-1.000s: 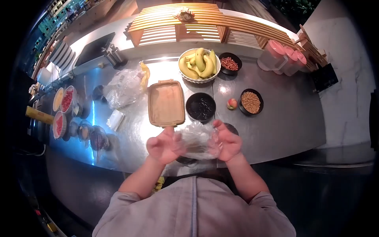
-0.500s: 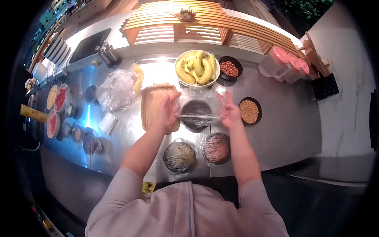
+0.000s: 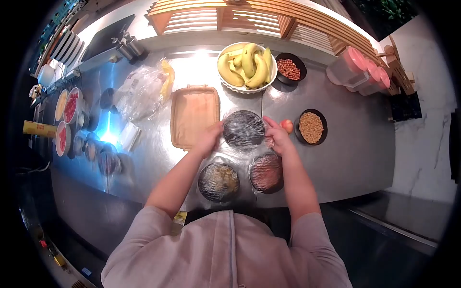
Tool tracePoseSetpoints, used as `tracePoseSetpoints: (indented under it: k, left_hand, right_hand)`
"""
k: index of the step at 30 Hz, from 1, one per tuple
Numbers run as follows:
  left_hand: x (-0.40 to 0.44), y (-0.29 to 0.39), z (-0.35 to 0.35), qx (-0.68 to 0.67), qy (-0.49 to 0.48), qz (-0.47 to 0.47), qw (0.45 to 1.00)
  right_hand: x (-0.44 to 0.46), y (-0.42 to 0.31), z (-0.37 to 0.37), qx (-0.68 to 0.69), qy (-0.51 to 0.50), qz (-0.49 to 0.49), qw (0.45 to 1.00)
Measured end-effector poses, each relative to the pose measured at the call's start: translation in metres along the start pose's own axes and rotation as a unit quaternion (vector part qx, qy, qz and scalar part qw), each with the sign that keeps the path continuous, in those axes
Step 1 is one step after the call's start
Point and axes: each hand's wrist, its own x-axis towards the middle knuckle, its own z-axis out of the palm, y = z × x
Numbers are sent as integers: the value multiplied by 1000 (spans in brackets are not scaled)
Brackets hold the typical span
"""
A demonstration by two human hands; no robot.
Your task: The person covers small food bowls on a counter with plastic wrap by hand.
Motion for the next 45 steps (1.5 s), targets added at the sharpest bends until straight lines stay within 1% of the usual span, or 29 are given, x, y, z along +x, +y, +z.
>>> tracePoseSetpoints:
  k: [2,4,6,7,8,10,14,16,18,20,21,22,23,24,26,28,29,30,31,32,34,36,38,39,40,41,42,43,45]
  left_hand:
    - [-8,-6,9,179,-4,102,978]
    - [-13,0,16,202,-32,77,976]
    - [-1,-10,14,326,-49,202,922]
    - [2,-10,12,372,-56,220,900]
    - [2,-13,10,374,-58,222,899]
    - [-9,-11,14,277,-71,71,956]
    - [-12,-26,6,244,-109,36,963]
    - [-7,-36,0,405,-70,168,896]
    - [-4,-35,0,407,-77,182,892]
    - [0,-32,-1,218,-10,79,973]
    - [1,-28,1,176,13,108,978]
    - [-3,-24,-1,178,8,107,978]
    - [-7,-19,-4,305,38,181,934]
    - [-21,-5,0,423,65,253,868]
    - [-45,11,0,444,28,317,838]
    - [-65,19,-2,383,-12,272,883]
    - [-44,2,-24,353,-35,266,896]
    - [-66,11,-15,327,-58,248,910]
    - [-73,11,-15,349,-74,293,887]
    - [-90,12,-3,315,-102,288,899]
    - [-89,1,-1,290,-138,350,880]
    - [-91,-5,4,320,-169,370,855]
    - [-90,-6,8,353,-218,371,831]
    - [-98,-2,15,374,-219,375,819]
    - [-114,3,30,373,-242,402,800]
    - [-125,10,35,369,-248,406,798]
    - [-135,11,43,367,-252,413,795]
    - [-143,8,51,369,-248,420,791]
    - [-154,-1,62,352,-243,462,777]
  right_hand:
    - [5,0,0,-30,31,-11,999]
    - [15,7,0,-109,75,-55,990]
    - [17,7,-2,-158,80,-73,981]
    - [15,5,-1,-208,86,-91,970]
    - [12,2,-2,-207,88,-93,970]
    - [-6,-14,-2,-238,30,91,967]
    - [-22,-26,8,-293,-15,115,949]
    - [-11,-10,0,-371,-92,-48,923]
    - [-4,-3,-4,-417,-74,-68,903]
    - [-2,0,-7,-382,4,-95,919]
    - [-5,-1,-1,-420,74,-124,896]
    - [-13,-3,1,-419,79,-124,896]
    - [-22,-5,3,-446,130,-147,873]
    - [-35,-9,7,-471,183,-168,846]
    - [-59,-8,7,-472,220,-194,831]
    - [-110,-8,15,-356,182,-207,893]
    - [-140,3,12,-334,182,-231,895]
    - [-178,4,30,-270,190,-199,923]
    - [-207,22,32,-208,199,-213,934]
    - [-246,36,35,-333,226,-235,885]
    - [-310,70,31,-366,283,-125,878]
    - [-359,150,7,-415,364,-131,823]
    - [-427,213,-3,-356,469,4,808]
    - [-460,251,-14,-289,521,11,803]
    - [-493,281,-18,-233,593,34,770]
    - [-531,308,-22,-11,623,28,782]
    - [-566,330,-26,106,661,13,742]
    - [-598,326,-21,167,718,21,676]
    - [-654,333,-36,233,779,-31,581]
